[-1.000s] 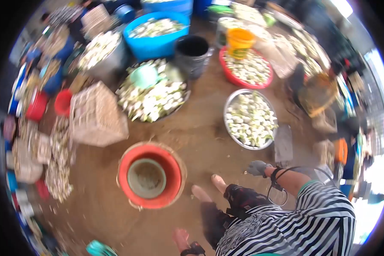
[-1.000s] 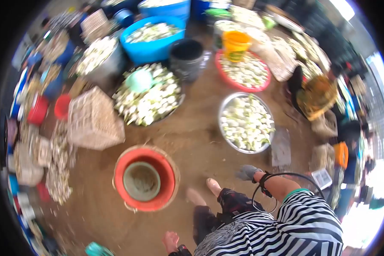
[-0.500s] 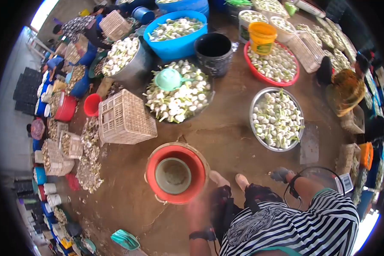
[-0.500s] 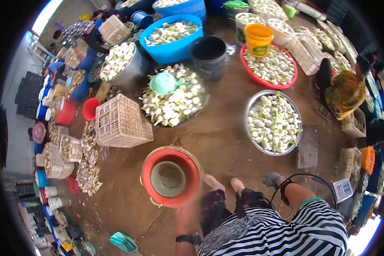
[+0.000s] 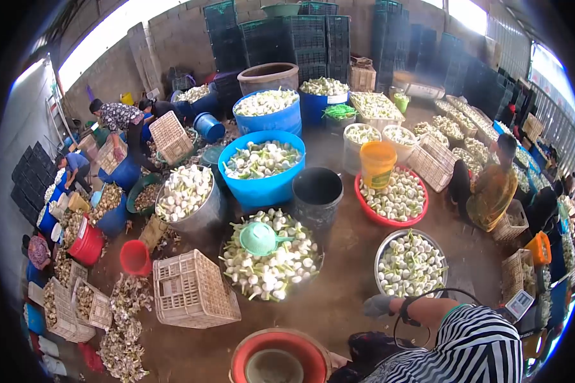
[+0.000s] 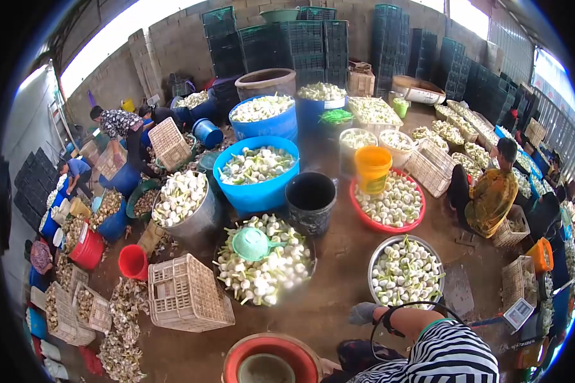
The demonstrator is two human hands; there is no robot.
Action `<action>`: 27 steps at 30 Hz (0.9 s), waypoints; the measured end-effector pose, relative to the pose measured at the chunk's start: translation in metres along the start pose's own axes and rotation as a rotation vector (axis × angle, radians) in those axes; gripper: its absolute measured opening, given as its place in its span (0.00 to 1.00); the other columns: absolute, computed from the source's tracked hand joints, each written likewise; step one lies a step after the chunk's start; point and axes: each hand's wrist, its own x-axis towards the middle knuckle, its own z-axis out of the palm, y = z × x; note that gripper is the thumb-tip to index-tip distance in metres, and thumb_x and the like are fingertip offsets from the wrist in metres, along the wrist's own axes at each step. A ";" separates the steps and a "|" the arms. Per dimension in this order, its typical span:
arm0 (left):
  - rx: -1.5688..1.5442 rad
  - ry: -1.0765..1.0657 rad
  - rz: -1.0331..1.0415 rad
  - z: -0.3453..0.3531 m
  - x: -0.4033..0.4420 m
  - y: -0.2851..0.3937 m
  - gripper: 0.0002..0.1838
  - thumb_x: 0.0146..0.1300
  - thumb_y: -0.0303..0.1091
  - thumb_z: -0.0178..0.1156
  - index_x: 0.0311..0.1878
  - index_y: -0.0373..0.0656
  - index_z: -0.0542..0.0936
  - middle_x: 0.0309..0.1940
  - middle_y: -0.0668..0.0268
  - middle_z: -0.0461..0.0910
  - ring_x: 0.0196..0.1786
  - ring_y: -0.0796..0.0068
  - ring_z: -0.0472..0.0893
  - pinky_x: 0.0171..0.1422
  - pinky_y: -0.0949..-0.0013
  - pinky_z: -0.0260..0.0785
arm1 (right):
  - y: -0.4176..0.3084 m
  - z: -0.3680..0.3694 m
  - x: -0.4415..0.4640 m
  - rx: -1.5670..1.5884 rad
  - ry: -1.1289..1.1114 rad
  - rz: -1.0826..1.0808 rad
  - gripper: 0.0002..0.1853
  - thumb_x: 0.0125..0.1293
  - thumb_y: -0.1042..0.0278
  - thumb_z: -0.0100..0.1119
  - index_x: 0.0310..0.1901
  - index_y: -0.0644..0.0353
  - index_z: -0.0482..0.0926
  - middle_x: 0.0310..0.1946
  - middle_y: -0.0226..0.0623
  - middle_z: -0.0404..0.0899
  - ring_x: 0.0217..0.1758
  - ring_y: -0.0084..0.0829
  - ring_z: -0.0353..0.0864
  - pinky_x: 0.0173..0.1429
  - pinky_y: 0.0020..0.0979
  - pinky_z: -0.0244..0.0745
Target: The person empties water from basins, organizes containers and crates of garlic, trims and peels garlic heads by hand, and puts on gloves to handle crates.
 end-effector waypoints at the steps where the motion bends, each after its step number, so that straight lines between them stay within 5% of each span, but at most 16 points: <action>1: -0.136 0.039 -0.075 -0.002 0.020 0.008 0.19 0.66 0.39 0.45 0.56 0.39 0.67 0.50 0.57 0.71 0.53 0.60 0.71 0.58 0.58 0.66 | -0.008 -0.013 0.005 -0.089 -0.054 -0.039 0.17 0.60 0.53 0.47 0.37 0.56 0.79 0.38 0.44 0.80 0.44 0.45 0.78 0.49 0.42 0.71; 2: -0.272 0.085 -0.152 -0.007 0.041 0.014 0.20 0.66 0.39 0.45 0.57 0.39 0.66 0.52 0.54 0.71 0.55 0.58 0.71 0.59 0.57 0.66 | -0.017 -0.035 0.012 -0.176 -0.113 -0.082 0.16 0.60 0.54 0.47 0.38 0.55 0.80 0.39 0.44 0.80 0.45 0.44 0.78 0.50 0.41 0.71; 4: -0.432 0.120 -0.263 -0.010 0.090 0.029 0.14 0.62 0.47 0.50 0.39 0.46 0.73 0.29 0.65 0.72 0.30 0.68 0.70 0.37 0.65 0.67 | 0.013 -0.015 0.040 -0.221 -0.210 -0.260 0.11 0.58 0.65 0.49 0.43 0.52 0.74 0.40 0.34 0.77 0.44 0.39 0.78 0.45 0.36 0.75; 5: -0.367 0.188 -0.101 -0.003 0.084 0.047 0.13 0.64 0.44 0.47 0.38 0.44 0.72 0.34 0.61 0.73 0.34 0.64 0.72 0.40 0.62 0.68 | 0.056 0.021 0.058 -0.121 -0.155 -0.294 0.12 0.59 0.64 0.49 0.45 0.51 0.75 0.40 0.31 0.77 0.45 0.36 0.78 0.47 0.35 0.74; 6: -0.605 -0.362 0.122 -0.059 0.135 0.003 0.15 0.65 0.41 0.45 0.45 0.40 0.72 0.40 0.59 0.75 0.42 0.62 0.76 0.46 0.61 0.70 | 0.073 0.035 0.070 -0.011 -0.120 -0.331 0.13 0.60 0.64 0.49 0.47 0.50 0.75 0.41 0.29 0.77 0.45 0.33 0.77 0.49 0.33 0.73; 7: -0.316 0.131 -0.035 0.002 0.083 0.092 0.17 0.65 0.41 0.47 0.51 0.38 0.71 0.46 0.57 0.74 0.50 0.62 0.75 0.51 0.61 0.70 | 0.077 0.035 0.089 0.095 -0.092 -0.368 0.14 0.60 0.64 0.49 0.48 0.48 0.76 0.41 0.26 0.77 0.45 0.30 0.77 0.50 0.31 0.72; 9: -0.247 0.203 0.049 0.005 0.098 0.139 0.19 0.63 0.43 0.51 0.52 0.40 0.70 0.47 0.58 0.74 0.50 0.64 0.75 0.51 0.64 0.69 | -0.092 -0.129 0.079 -0.394 -0.236 -0.286 0.12 0.62 0.65 0.46 0.45 0.49 0.77 0.44 0.37 0.79 0.48 0.38 0.77 0.51 0.32 0.72; 11: -0.280 0.350 0.137 0.002 0.118 0.182 0.21 0.61 0.44 0.55 0.53 0.43 0.69 0.47 0.60 0.73 0.50 0.64 0.75 0.51 0.63 0.69 | -0.054 -0.090 0.129 0.143 -0.135 -0.313 0.13 0.62 0.58 0.49 0.44 0.49 0.77 0.40 0.39 0.80 0.41 0.40 0.80 0.45 0.33 0.74; 12: -0.344 0.440 0.197 -0.001 0.139 0.203 0.21 0.60 0.43 0.57 0.54 0.45 0.69 0.46 0.61 0.73 0.49 0.64 0.75 0.50 0.62 0.70 | -0.061 -0.111 0.152 -0.048 -0.106 -0.318 0.14 0.61 0.56 0.51 0.44 0.51 0.78 0.39 0.40 0.80 0.40 0.40 0.80 0.44 0.34 0.73; 15: -0.185 0.594 0.186 -0.054 0.204 0.264 0.22 0.59 0.45 0.58 0.54 0.49 0.69 0.47 0.64 0.73 0.50 0.67 0.74 0.48 0.62 0.70 | -0.097 -0.136 0.225 0.013 -0.315 0.069 0.15 0.59 0.60 0.56 0.45 0.57 0.76 0.40 0.38 0.79 0.44 0.32 0.78 0.48 0.29 0.71; 18: 0.062 0.718 0.177 -0.100 0.269 0.325 0.24 0.56 0.47 0.60 0.54 0.48 0.70 0.46 0.66 0.74 0.51 0.70 0.72 0.49 0.59 0.68 | -0.101 -0.157 0.276 0.486 -0.140 -0.030 0.16 0.61 0.56 0.55 0.46 0.57 0.76 0.35 0.38 0.80 0.40 0.26 0.77 0.45 0.30 0.71; 21: 0.387 0.867 0.263 -0.145 0.348 0.361 0.30 0.56 0.45 0.59 0.58 0.36 0.67 0.49 0.57 0.72 0.51 0.62 0.72 0.56 0.58 0.64 | -0.148 -0.232 0.287 0.454 -0.056 0.188 0.16 0.62 0.55 0.54 0.46 0.56 0.77 0.34 0.37 0.79 0.40 0.24 0.75 0.43 0.29 0.71; 24: 0.559 0.825 0.353 -0.198 0.422 0.367 0.34 0.57 0.46 0.58 0.59 0.27 0.65 0.55 0.50 0.70 0.56 0.60 0.70 0.61 0.62 0.61 | -0.096 -0.224 0.287 0.428 -0.175 0.299 0.16 0.63 0.56 0.52 0.47 0.57 0.76 0.37 0.38 0.80 0.41 0.30 0.77 0.42 0.31 0.73; 27: 0.278 0.803 0.304 -0.166 0.454 0.380 0.37 0.56 0.48 0.59 0.60 0.27 0.64 0.56 0.46 0.69 0.55 0.57 0.71 0.62 0.63 0.60 | -0.008 -0.173 0.258 -0.203 -0.243 -0.110 0.12 0.60 0.59 0.50 0.41 0.54 0.77 0.34 0.43 0.78 0.36 0.45 0.78 0.42 0.39 0.73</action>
